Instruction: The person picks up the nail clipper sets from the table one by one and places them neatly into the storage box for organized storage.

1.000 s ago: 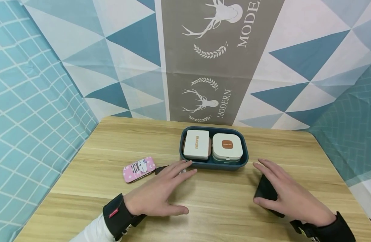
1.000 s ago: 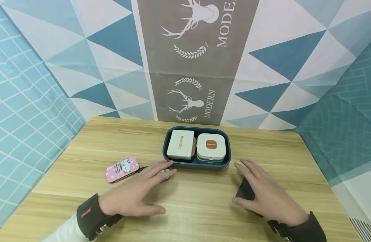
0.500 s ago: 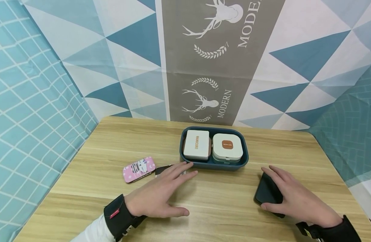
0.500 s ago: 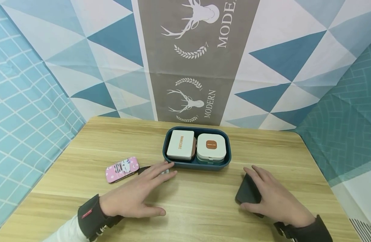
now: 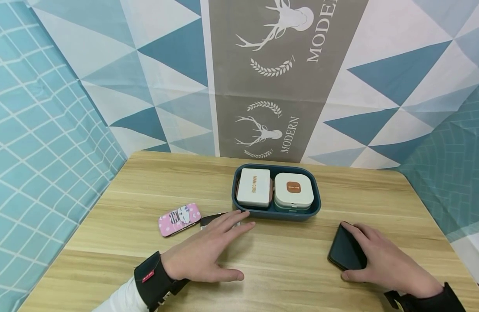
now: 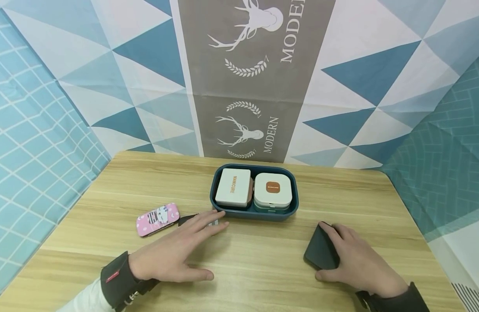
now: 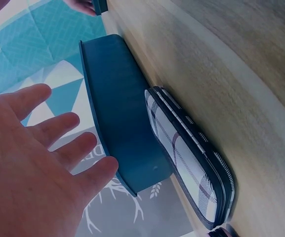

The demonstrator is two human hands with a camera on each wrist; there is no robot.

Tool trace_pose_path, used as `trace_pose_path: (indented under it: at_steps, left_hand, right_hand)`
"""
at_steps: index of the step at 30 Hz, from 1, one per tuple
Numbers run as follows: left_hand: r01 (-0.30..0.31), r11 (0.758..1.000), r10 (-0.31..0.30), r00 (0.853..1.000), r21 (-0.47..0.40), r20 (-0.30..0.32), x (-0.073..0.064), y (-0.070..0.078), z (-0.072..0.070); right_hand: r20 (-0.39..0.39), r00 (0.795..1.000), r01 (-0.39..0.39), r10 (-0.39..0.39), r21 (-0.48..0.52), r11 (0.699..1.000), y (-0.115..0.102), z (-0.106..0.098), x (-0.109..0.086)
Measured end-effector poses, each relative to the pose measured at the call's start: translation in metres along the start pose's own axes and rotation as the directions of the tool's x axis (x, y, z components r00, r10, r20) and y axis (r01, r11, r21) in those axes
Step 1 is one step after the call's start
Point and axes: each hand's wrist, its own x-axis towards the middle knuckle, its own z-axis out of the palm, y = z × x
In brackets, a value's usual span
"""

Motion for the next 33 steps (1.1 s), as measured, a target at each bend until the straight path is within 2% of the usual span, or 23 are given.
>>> trace_pose_path:
  at_steps: [14,21,33]
  left_hand:
    - [-0.018,1.0,0.018,1.0,-0.003,0.011,0.0,0.0,0.0]
    - [-0.012,1.0,0.013,1.0,-0.015,0.023,0.0,0.001,0.002]
    - [-0.019,1.0,0.019,0.999,-0.011,0.03,-0.001,-0.001,0.003]
  right_hand:
    - [0.002,1.0,-0.023,0.023,-0.016,1.0,0.0,0.003,0.001]
    - [-0.021,1.0,-0.002,0.001,-0.046,0.999,-0.003,0.002,0.003]
    - [-0.057,0.998,0.039,-0.042,-0.061,0.997,-0.012,-0.018,0.003]
